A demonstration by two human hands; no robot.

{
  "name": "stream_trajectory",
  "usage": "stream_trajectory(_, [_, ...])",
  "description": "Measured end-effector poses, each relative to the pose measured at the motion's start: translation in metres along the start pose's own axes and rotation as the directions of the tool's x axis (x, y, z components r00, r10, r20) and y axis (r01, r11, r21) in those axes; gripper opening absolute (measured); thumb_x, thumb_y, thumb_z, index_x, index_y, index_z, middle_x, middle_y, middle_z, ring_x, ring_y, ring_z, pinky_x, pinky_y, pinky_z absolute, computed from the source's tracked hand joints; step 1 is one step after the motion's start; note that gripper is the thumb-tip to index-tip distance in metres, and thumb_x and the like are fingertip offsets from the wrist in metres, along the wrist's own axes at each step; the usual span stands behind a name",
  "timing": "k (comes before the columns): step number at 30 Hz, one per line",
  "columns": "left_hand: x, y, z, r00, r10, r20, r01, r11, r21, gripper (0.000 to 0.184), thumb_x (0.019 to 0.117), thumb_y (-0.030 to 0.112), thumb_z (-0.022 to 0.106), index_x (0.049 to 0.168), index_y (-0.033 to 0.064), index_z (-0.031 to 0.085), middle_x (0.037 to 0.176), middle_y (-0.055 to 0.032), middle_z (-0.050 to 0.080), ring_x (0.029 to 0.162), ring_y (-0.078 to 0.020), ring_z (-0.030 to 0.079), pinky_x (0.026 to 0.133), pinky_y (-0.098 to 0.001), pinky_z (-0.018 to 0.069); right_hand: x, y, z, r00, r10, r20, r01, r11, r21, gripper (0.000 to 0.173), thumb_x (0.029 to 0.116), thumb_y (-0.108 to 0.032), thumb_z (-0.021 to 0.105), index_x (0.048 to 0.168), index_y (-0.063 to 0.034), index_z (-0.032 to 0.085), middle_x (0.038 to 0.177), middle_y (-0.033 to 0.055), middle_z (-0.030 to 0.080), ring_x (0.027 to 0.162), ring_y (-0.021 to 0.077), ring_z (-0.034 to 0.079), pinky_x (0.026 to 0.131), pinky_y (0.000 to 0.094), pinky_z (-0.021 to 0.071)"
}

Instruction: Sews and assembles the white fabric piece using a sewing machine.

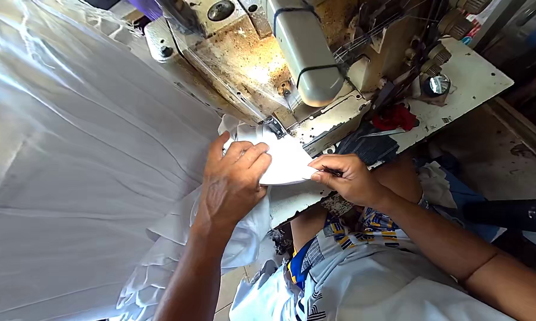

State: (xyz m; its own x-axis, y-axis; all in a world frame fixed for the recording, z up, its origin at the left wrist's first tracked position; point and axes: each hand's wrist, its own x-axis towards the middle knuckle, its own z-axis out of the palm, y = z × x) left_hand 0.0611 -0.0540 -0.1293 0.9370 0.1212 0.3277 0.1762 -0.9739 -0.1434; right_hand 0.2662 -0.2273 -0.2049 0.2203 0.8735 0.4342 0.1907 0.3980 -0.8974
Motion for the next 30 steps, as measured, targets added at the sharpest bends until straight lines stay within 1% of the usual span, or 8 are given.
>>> stream_trajectory(11, [0.003, -0.024, 0.002, 0.997, -0.053, -0.052, 0.048, 0.994, -0.096, 0.025, 0.0946, 0.015, 0.056, 0.111, 0.0057, 0.073, 0.130, -0.0108, 0.068, 0.120, -0.0321, 0.063, 0.111, -0.0576, 0.0395, 0.030, 0.003, 0.008, 1.000, -0.009, -0.007, 0.009, 0.999, 0.038, 0.008, 0.0973, 0.000, 0.065, 0.099, 0.0023, 0.073, 0.103, 0.0097, 0.072, 0.091, 0.0123, 0.069, 0.080, 0.0274, 0.0604])
stream_trajectory(15, [-0.006, -0.026, -0.030, 0.991, -0.094, 0.094, 0.108, 0.981, -0.159, 0.058, 0.0902, 0.061, 0.063, 0.124, 0.0135, 0.070, 0.107, -0.0077, 0.068, 0.102, -0.0284, 0.064, 0.092, -0.0549, 0.0477, 0.033, 0.005, 0.005, 0.999, -0.026, 0.025, 0.026, 0.999, 0.020, 0.008, 0.0973, 0.000, 0.065, 0.100, 0.0027, 0.072, 0.102, 0.0092, 0.071, 0.090, 0.0118, 0.068, 0.079, 0.0271, 0.0601])
stream_trajectory(18, [-0.021, -0.020, -0.061, 0.988, -0.124, 0.090, 0.136, 0.980, -0.144, 0.050, 0.0902, 0.062, 0.066, 0.102, 0.0140, 0.073, 0.090, -0.0040, 0.067, 0.090, -0.0243, 0.065, 0.085, -0.0511, 0.0495, 0.035, 0.005, 0.000, 0.991, -0.073, 0.111, 0.078, 0.996, -0.044, 0.007, 0.0969, 0.001, 0.066, 0.100, 0.0021, 0.072, 0.101, 0.0082, 0.071, 0.092, 0.0115, 0.068, 0.081, 0.0274, 0.0599])
stream_trajectory(22, [-0.022, 0.018, -0.072, 0.998, -0.064, -0.018, 0.053, 0.924, -0.379, 0.025, 0.0941, 0.034, 0.070, 0.077, 0.0153, 0.066, 0.087, 0.0017, 0.068, 0.099, -0.0169, 0.067, 0.103, -0.0479, 0.0501, 0.026, -0.007, -0.006, 0.939, -0.120, 0.322, 0.190, 0.962, -0.195, 0.008, 0.0980, -0.006, 0.067, 0.103, -0.0028, 0.073, 0.100, 0.0036, 0.070, 0.091, 0.0084, 0.067, 0.081, 0.0256, 0.0592])
stream_trajectory(24, [-0.021, 0.037, -0.055, 0.992, -0.080, -0.094, 0.022, 0.864, -0.503, 0.026, 0.0935, 0.031, 0.072, 0.076, 0.0137, 0.063, 0.094, -0.0014, 0.068, 0.101, -0.0169, 0.067, 0.092, -0.0404, 0.0547, 0.012, -0.011, -0.006, 0.927, -0.138, 0.350, 0.231, 0.942, -0.242, 0.013, 0.1012, -0.008, 0.063, 0.107, -0.0029, 0.073, 0.106, 0.0046, 0.072, 0.096, 0.0094, 0.068, 0.084, 0.0271, 0.0589])
stream_trajectory(25, [-0.022, 0.045, -0.040, 0.985, -0.103, -0.140, 0.015, 0.853, -0.522, 0.028, 0.0916, 0.038, 0.076, 0.083, 0.0140, 0.065, 0.101, -0.0021, 0.068, 0.104, -0.0164, 0.065, 0.090, -0.0378, 0.0541, 0.005, -0.010, -0.005, 0.929, -0.145, 0.340, 0.241, 0.935, -0.261, 0.014, 0.1022, -0.009, 0.061, 0.108, -0.0029, 0.073, 0.110, 0.0053, 0.072, 0.098, 0.0100, 0.069, 0.085, 0.0277, 0.0590])
stream_trajectory(27, [-0.021, 0.055, -0.010, 0.980, -0.097, -0.173, 0.023, 0.922, -0.386, 0.046, 0.0874, 0.056, 0.076, 0.108, 0.0161, 0.070, 0.127, -0.0055, 0.065, 0.126, -0.0227, 0.057, 0.110, -0.0483, 0.0432, -0.005, -0.007, -0.004, 0.943, -0.174, 0.284, 0.254, 0.927, -0.277, 0.015, 0.1025, -0.007, 0.061, 0.109, -0.0020, 0.074, 0.115, 0.0067, 0.072, 0.101, 0.0109, 0.069, 0.085, 0.0280, 0.0597])
stream_trajectory(30, [-0.023, 0.052, 0.032, 0.985, -0.052, -0.166, 0.035, 0.994, -0.105, 0.046, 0.0968, 0.035, 0.067, 0.140, 0.0187, 0.062, 0.148, -0.0127, 0.056, 0.143, -0.0337, 0.046, 0.120, -0.0704, 0.0207, -0.012, -0.008, -0.003, 0.958, -0.213, 0.192, 0.262, 0.923, -0.282, 0.014, 0.1010, -0.005, 0.062, 0.108, -0.0003, 0.074, 0.115, 0.0081, 0.072, 0.101, 0.0112, 0.070, 0.085, 0.0277, 0.0607])
